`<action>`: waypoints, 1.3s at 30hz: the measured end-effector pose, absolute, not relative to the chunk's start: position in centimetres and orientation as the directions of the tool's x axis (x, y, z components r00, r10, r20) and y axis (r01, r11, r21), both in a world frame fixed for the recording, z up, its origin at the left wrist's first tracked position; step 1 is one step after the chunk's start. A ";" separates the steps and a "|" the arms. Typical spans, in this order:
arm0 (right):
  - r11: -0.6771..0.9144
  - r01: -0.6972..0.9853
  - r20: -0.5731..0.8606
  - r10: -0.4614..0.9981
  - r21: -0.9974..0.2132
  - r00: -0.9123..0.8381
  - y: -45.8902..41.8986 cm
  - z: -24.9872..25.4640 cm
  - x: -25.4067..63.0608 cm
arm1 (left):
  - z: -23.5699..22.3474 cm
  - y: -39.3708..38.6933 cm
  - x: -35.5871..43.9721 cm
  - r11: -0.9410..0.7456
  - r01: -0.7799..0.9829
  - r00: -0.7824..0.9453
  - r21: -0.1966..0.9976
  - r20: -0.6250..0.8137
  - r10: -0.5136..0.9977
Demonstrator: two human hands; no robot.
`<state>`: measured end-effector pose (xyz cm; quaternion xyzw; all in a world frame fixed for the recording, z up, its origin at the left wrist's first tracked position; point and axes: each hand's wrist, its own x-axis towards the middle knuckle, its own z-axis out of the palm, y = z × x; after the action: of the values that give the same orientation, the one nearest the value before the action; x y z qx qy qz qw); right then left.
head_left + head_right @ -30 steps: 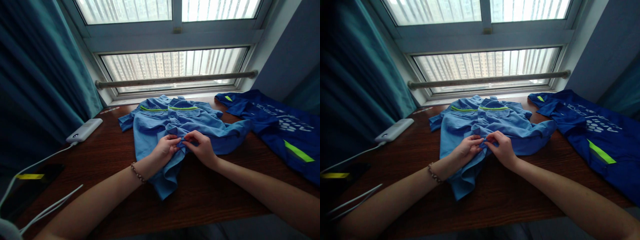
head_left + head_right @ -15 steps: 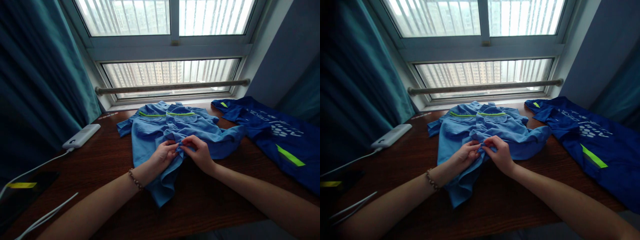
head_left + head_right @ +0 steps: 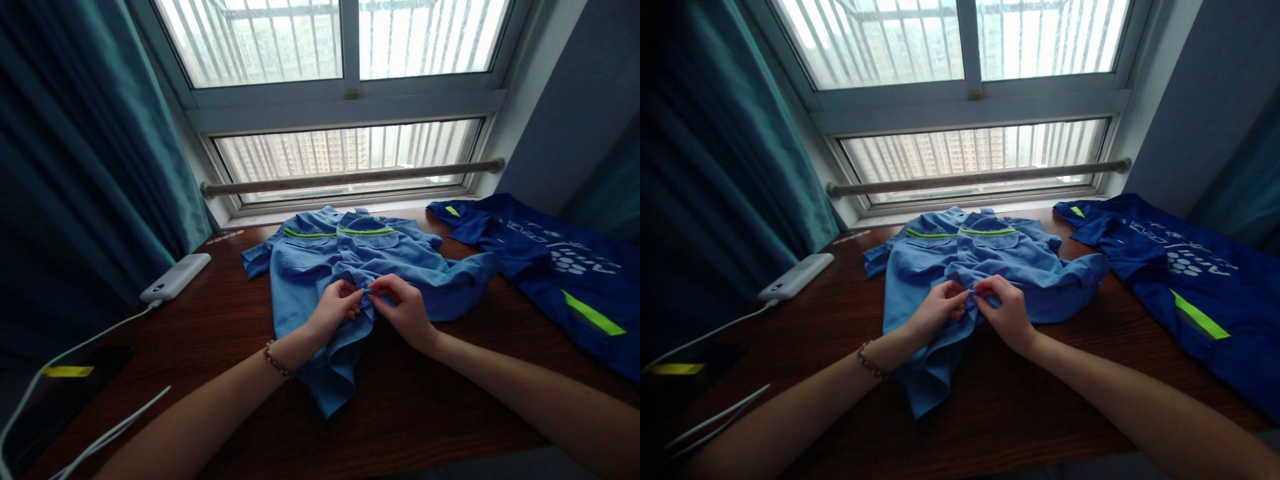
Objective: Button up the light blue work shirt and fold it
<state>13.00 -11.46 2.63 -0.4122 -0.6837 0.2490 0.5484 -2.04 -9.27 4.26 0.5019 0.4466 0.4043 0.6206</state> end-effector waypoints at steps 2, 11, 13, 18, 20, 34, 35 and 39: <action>0.524 0.282 0.531 0.845 -0.803 -0.060 -11.4 2.7 13.0 | 4.5 -9.4 -2.0 0.030 0.028 0.214 0.999 -0.035 0.976; 0.411 0.113 0.411 0.911 -0.905 -0.028 -10.9 2.5 13.1 | 4.7 -10.1 -1.6 -0.148 0.070 0.296 0.987 0.121 0.947; 0.412 0.101 0.410 0.911 -0.906 -0.038 -10.9 2.4 13.0 | 4.8 -10.1 -1.7 -0.141 0.051 0.311 0.989 0.119 0.943; 0.387 0.045 0.384 0.921 -0.921 -0.064 -10.7 2.6 13.1 | 4.7 -9.5 -2.2 0.035 -0.060 0.373 0.998 -0.010 0.928; 0.364 0.018 0.362 0.929 -0.931 -0.077 -10.5 2.8 13.3 | 4.4 -9.0 -2.4 0.152 -0.142 0.408 0.978 -0.082 0.910; 0.699 0.471 0.612 0.708 -0.538 -0.351 -10.9 3.2 13.6 | 4.9 -7.8 -2.8 0.403 -0.165 0.475 0.900 -0.286 0.833; 0.695 0.519 0.595 0.709 -0.498 -0.378 -11.1 3.5 13.6 | 5.3 -8.0 -2.8 0.322 -0.124 0.432 0.938 -0.241 0.869; 0.652 0.696 0.490 0.732 -0.302 -0.473 -11.6 5.2 14.0 | 7.4 -9.0 -2.6 -0.001 0.074 0.336 0.997 -0.024 0.942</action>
<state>13.95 -11.62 5.15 -0.4161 -0.8577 0.0302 0.3005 -2.58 -9.04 7.36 0.5931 0.4281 0.3858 0.5622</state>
